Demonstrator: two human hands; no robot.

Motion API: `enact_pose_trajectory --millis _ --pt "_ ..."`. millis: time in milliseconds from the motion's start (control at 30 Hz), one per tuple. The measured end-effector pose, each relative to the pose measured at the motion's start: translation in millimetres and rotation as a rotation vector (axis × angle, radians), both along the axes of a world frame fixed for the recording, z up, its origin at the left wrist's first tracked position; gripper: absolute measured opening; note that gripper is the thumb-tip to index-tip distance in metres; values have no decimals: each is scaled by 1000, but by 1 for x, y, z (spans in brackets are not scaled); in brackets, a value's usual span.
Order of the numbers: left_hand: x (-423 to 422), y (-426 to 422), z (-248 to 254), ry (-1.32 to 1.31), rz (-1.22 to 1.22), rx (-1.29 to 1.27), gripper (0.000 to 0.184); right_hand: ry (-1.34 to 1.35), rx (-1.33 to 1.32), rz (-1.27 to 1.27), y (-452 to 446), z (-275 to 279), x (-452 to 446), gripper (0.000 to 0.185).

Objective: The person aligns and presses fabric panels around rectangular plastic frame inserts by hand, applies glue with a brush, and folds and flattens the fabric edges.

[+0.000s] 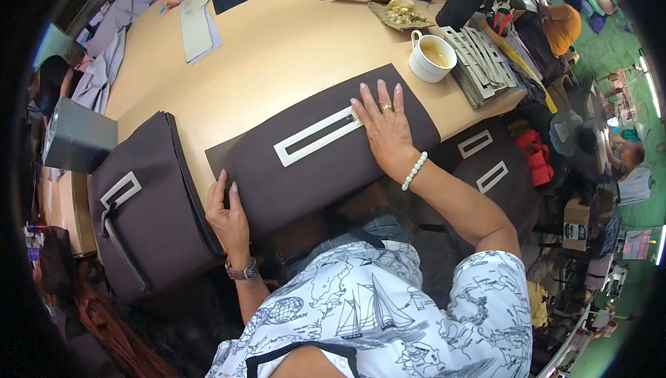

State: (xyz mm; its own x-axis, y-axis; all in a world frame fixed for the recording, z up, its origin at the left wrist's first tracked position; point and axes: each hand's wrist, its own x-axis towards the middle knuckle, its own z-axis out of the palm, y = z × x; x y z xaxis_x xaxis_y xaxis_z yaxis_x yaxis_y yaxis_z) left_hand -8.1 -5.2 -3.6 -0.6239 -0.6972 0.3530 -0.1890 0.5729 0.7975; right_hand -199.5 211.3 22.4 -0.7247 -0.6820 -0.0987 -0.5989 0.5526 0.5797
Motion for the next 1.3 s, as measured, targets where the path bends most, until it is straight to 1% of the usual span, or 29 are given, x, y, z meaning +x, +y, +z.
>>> enact_pose_trajectory --millis 233,500,600,700,800,900,1000,1033,1100,1133,1200,1233,1300 --pt "0 0 1 -11 3 28 28 29 91 73 0 1 6 62" --pt "1 -1 0 -9 -2 20 29 -56 -7 139 -29 -2 34 62" --pt "2 -4 -6 10 -8 -65 30 -51 -20 170 -42 -4 45 62" --pt "8 -4 -4 65 -15 240 32 -73 -49 228 -53 -3 53 62" --pt "23 2 15 57 -17 686 36 -97 -76 287 -63 -5 62 62" --pt "42 5 23 -46 -85 742 41 -84 -67 335 -71 -6 69 61" --pt "60 13 18 -74 -162 705 43 -136 -133 362 -74 -3 72 57" --pt "63 18 20 -57 -154 719 44 -165 -147 359 -74 -2 72 58" --pt "61 27 25 -27 -116 609 46 -225 -173 357 -73 -1 70 58" --pt "60 31 27 -14 -95 554 47 -305 -238 401 -71 -4 67 58" --pt "58 30 27 -152 -69 392 45 -464 -369 483 -62 -14 56 58" --pt "56 30 26 -219 -59 311 45 -625 -419 453 -58 -8 50 59" --pt "52 27 22 -182 -126 159 42 -942 -514 390 -49 11 36 61"
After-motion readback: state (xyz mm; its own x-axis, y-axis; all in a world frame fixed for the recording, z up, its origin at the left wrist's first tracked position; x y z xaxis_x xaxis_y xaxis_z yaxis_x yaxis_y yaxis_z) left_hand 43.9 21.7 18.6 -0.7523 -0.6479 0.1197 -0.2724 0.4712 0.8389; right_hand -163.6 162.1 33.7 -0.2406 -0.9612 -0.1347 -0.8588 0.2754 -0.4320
